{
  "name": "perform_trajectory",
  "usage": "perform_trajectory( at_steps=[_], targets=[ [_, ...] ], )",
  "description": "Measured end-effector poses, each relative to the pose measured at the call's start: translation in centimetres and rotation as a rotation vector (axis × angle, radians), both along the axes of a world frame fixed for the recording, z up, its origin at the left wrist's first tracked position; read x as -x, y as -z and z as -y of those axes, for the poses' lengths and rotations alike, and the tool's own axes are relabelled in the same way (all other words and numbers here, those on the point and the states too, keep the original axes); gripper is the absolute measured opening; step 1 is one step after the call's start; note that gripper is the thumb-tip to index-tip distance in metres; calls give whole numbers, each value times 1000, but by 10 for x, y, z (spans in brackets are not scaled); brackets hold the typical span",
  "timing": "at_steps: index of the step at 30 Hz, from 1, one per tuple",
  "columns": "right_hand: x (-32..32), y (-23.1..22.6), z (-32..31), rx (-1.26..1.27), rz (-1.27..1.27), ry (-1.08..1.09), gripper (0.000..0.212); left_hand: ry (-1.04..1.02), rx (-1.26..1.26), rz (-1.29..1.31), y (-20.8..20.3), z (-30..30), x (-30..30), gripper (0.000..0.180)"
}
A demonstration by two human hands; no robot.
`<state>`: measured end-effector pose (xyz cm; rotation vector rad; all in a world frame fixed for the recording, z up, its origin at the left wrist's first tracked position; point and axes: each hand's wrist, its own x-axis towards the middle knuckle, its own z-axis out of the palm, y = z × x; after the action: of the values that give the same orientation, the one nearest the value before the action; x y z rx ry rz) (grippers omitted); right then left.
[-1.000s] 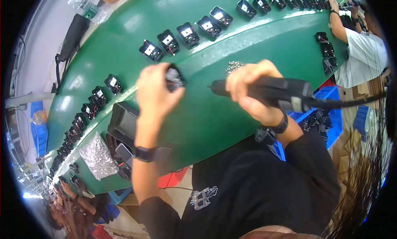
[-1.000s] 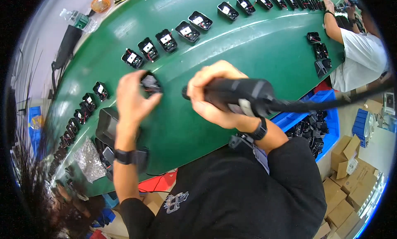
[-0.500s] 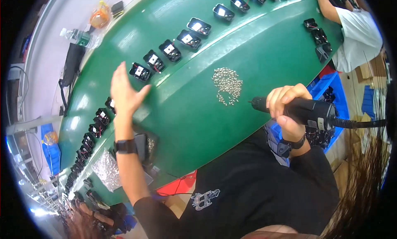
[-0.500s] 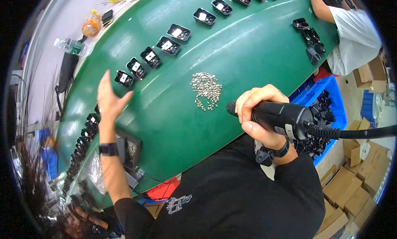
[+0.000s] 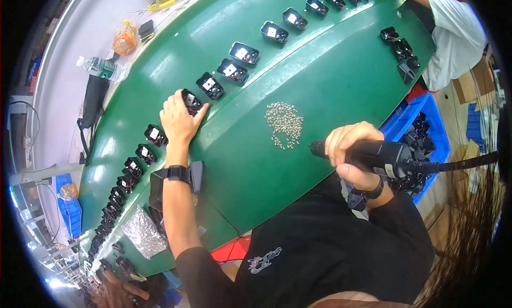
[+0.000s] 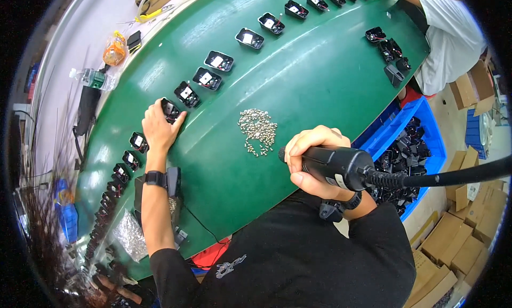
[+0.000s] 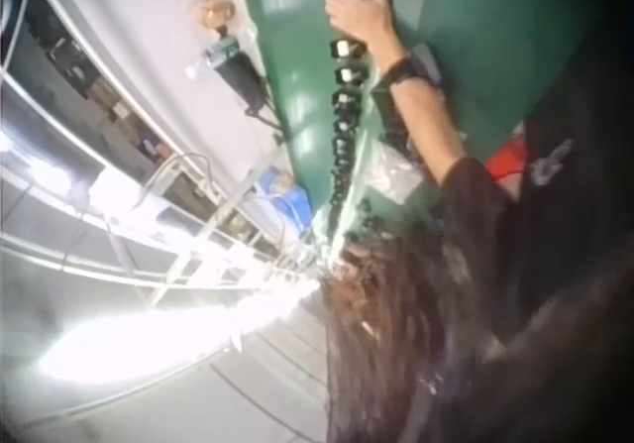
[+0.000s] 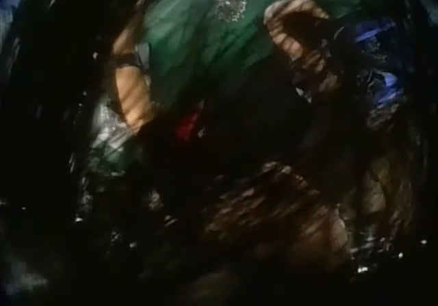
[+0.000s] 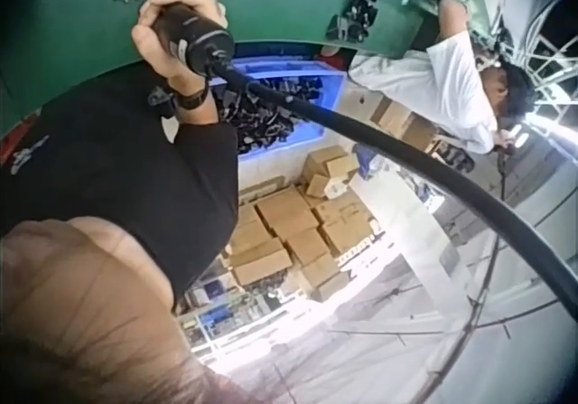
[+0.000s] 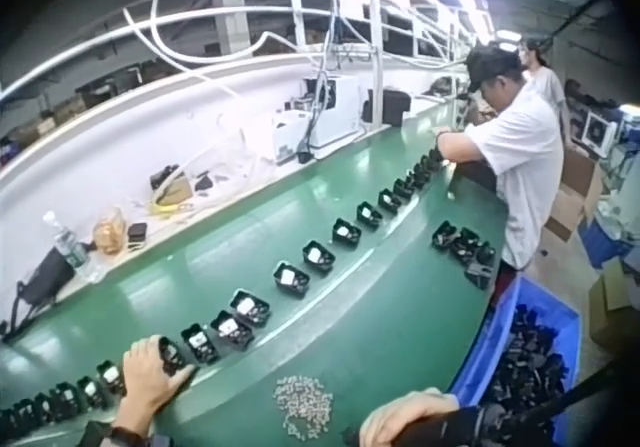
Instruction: The recorder uses an electric screwdriver to fasten screws into electronic components on an assembly line.
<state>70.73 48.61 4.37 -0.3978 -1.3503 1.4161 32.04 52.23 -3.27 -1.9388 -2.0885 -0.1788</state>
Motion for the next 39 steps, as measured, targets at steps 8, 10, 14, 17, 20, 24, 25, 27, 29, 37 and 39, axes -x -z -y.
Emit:
perform_trajectory(
  at_steps=[8,10,14,17,20,24,25,27,29,37,39],
  targets=[
    [2,4,-11,-1,32,25,32,137,-62,202,3,58,-112,86],
    [4,3,-12,7,32,17,31,106,-49,229,3,66,-124,86],
    [-2,6,-14,-12,31,-2,32,180,-299,259,-21,76,-146,70],
    [-4,6,-12,-19,48,6,32,413,-135,429,-8,98,-165,34],
    [-3,2,-11,2,41,-26,31,375,-84,447,12,100,-178,25],
    [-6,-2,-10,-6,64,-50,30,225,-87,521,22,100,-184,19],
    [-7,-2,-10,1,72,-51,30,209,-75,576,25,101,-185,18],
    [-6,-1,-9,2,63,-47,30,194,-63,629,26,100,-185,16],
    [-4,-1,-8,4,55,-47,30,233,-116,640,26,96,-184,13],
    [9,-16,-9,-1,-96,-60,33,-37,-148,1443,4,111,-188,11],
    [20,-13,-12,-43,-183,-114,34,-284,-95,1942,0,113,-183,17]
  ],
)
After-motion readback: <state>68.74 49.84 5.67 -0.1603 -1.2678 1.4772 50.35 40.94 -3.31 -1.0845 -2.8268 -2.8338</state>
